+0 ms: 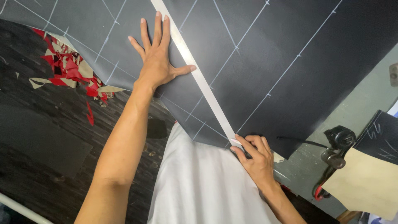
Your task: The person uses a white marker and a long straightedge to draw straight lines on a large black sheet. They measure with a tape measure, mark points, and repeatedly draw lines across the surface, occasionally erasing marks with an eraser.
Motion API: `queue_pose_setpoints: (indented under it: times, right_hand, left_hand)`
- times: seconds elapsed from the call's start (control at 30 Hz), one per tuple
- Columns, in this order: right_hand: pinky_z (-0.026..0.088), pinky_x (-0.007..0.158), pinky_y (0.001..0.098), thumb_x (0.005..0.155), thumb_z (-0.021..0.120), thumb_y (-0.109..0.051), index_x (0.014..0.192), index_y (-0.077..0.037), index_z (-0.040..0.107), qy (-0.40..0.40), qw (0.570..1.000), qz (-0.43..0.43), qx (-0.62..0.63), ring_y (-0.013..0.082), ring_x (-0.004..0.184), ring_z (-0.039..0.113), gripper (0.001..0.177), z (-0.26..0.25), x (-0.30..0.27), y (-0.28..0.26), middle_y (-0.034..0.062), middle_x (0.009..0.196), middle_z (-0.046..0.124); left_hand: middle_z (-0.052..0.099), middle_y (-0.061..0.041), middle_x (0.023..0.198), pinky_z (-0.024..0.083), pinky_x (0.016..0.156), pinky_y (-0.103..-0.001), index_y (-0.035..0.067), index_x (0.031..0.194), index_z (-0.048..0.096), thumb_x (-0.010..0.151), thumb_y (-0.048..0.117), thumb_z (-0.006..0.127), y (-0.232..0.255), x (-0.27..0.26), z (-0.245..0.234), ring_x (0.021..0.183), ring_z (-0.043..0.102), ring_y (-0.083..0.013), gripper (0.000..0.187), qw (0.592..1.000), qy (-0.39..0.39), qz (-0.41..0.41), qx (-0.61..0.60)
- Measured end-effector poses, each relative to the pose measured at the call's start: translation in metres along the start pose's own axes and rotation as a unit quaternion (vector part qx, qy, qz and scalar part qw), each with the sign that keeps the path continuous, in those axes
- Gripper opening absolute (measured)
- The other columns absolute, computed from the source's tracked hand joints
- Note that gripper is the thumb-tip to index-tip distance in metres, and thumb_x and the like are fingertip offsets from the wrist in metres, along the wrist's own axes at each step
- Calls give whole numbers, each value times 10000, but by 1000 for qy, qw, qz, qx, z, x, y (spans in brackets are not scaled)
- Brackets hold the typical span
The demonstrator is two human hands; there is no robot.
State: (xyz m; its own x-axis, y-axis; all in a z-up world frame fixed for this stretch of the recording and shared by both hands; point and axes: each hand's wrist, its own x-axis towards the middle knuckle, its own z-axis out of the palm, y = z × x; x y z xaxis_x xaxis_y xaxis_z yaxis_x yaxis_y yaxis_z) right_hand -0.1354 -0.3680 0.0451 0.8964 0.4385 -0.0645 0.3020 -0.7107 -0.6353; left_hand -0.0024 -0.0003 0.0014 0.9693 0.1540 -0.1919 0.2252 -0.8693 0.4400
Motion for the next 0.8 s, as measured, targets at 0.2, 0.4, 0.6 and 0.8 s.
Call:
queue_pose_setpoints:
  times: [0.2,0.4,0.6,0.8]
  right_hand:
    - [525,752,342,832,796,-172,1169,-105,765,-14,997,29,66,200,906,608,345,-15,18,-11,32,982,651]
    - [525,811,352,994,661,-55,1238,-70,736,34,995,-57,70,234,960,629,255,-11,94,-23,63,1044,667]
    - [522,740,369,946,723,-54,1102,-90,784,38,994,-100,5,218,845,627,170,1,146,-43,22,948,678]
    - [518,699,375,926,733,-45,1057,-85,791,-4,993,-115,-16,219,821,622,149,-1,153,-40,20,906,659]
  left_hand:
    - [72,-155,1751,-151,1123,-790,46,1663,102,541,742,924,4,1,-3,1563,-102,-471,1555,1000,-13,-12,16]
    - [34,-163,1735,-128,1115,-808,20,1648,77,519,757,913,10,4,-4,1547,-102,-491,1587,998,-33,-31,44]
    - [20,-141,1742,-109,1127,-812,25,1651,71,501,753,905,13,4,-8,1553,-106,-485,1596,997,-43,-43,44]
    - [2,-144,1735,-101,1123,-823,21,1647,73,513,760,901,13,5,-8,1548,-114,-486,1586,997,-48,-46,45]
